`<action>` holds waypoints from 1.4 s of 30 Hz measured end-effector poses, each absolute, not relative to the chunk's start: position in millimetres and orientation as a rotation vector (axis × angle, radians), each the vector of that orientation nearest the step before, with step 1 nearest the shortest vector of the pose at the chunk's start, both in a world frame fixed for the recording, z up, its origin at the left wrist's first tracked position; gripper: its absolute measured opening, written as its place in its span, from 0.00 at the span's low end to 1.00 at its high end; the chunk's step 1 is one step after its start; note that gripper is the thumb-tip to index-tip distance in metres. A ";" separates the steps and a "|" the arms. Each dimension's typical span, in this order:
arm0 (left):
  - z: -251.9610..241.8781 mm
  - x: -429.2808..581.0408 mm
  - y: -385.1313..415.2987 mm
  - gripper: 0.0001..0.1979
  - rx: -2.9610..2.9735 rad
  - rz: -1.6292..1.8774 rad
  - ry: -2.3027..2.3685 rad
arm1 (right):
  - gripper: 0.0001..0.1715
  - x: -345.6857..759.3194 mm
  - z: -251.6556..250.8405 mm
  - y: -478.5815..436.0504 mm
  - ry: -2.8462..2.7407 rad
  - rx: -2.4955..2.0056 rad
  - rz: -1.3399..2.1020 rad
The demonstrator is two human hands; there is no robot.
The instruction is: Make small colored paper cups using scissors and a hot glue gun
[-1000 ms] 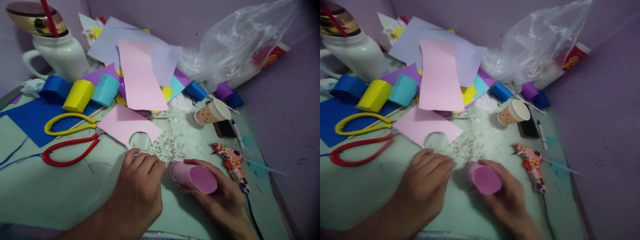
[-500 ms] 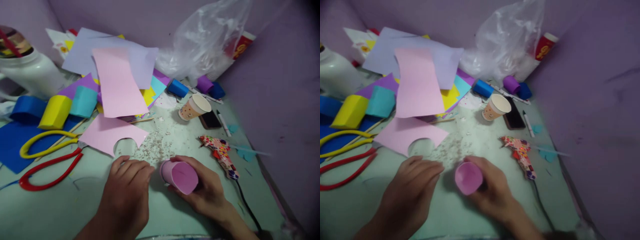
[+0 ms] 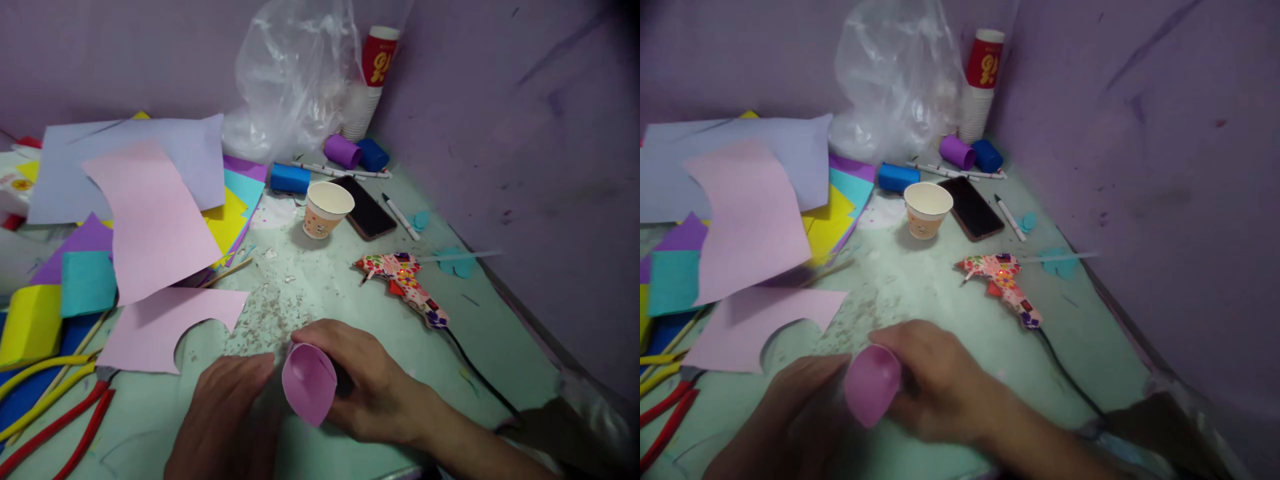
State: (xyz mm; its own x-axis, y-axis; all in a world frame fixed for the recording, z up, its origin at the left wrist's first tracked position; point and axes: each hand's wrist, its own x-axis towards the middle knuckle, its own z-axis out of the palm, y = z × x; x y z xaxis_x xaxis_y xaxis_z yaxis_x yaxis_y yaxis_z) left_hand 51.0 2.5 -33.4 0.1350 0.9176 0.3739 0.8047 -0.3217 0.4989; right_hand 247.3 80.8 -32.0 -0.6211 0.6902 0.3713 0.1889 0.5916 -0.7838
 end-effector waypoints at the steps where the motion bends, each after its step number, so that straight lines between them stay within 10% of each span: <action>1: -32.5 51.9 4.3 0.20 2.270 0.930 1.663 | 0.27 247.6 -32.1 80.9 -2.151 -0.694 0.953; 42: -37.8 76.3 7.5 0.11 2.163 1.000 1.772 | 0.20 256.5 -36.6 80.2 -2.170 -0.961 0.960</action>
